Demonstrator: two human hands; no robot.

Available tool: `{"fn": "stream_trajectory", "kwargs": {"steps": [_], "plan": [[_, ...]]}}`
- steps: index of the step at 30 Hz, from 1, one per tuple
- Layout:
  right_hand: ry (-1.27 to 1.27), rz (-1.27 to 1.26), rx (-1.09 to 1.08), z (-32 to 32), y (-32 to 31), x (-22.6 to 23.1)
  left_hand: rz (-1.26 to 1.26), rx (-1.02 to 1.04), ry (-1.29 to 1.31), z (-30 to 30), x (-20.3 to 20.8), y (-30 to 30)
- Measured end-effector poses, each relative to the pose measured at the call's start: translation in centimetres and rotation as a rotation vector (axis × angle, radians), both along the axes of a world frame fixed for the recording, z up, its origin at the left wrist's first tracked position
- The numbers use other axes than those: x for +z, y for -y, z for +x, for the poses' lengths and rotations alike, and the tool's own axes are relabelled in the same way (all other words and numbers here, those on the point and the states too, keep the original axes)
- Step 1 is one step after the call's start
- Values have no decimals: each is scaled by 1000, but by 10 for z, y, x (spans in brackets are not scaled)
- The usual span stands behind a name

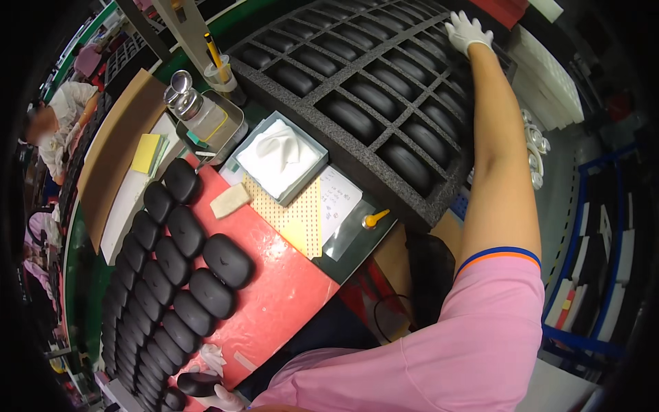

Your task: Cleaning and inspecting black wireless earphone charging cases using a cloth.

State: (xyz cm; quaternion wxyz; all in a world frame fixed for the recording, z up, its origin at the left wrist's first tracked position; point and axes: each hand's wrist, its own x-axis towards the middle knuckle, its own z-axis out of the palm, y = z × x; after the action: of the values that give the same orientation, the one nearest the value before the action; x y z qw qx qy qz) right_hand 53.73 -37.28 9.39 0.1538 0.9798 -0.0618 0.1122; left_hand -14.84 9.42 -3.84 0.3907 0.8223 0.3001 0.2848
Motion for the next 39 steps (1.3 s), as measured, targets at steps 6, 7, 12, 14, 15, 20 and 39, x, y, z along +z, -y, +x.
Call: {"fn": "stream_trajectory", "kwargs": {"steps": [6,7,12,14,15,20,39], "plan": [[17,1142,830,-171,-180,36,304,59,193,33,21,11],[-7,879,1264,-226,-201,40,487,29,45,45,46,32],[-502,1127,1347,-451,-261,-10,366,-493,267,91,66,41],[-438,1144,1311,-483,-271,-24,489,-525,291,92,60,46],[-354,1176,1295,-496,-272,-25,508,-509,273,88,57,48],[10,1316,1234,-499,-239,52,323,-608,195,27,51,20],[-662,1360,1515,-580,-369,-60,-1388,-359,562,-14,53,-7]]}}
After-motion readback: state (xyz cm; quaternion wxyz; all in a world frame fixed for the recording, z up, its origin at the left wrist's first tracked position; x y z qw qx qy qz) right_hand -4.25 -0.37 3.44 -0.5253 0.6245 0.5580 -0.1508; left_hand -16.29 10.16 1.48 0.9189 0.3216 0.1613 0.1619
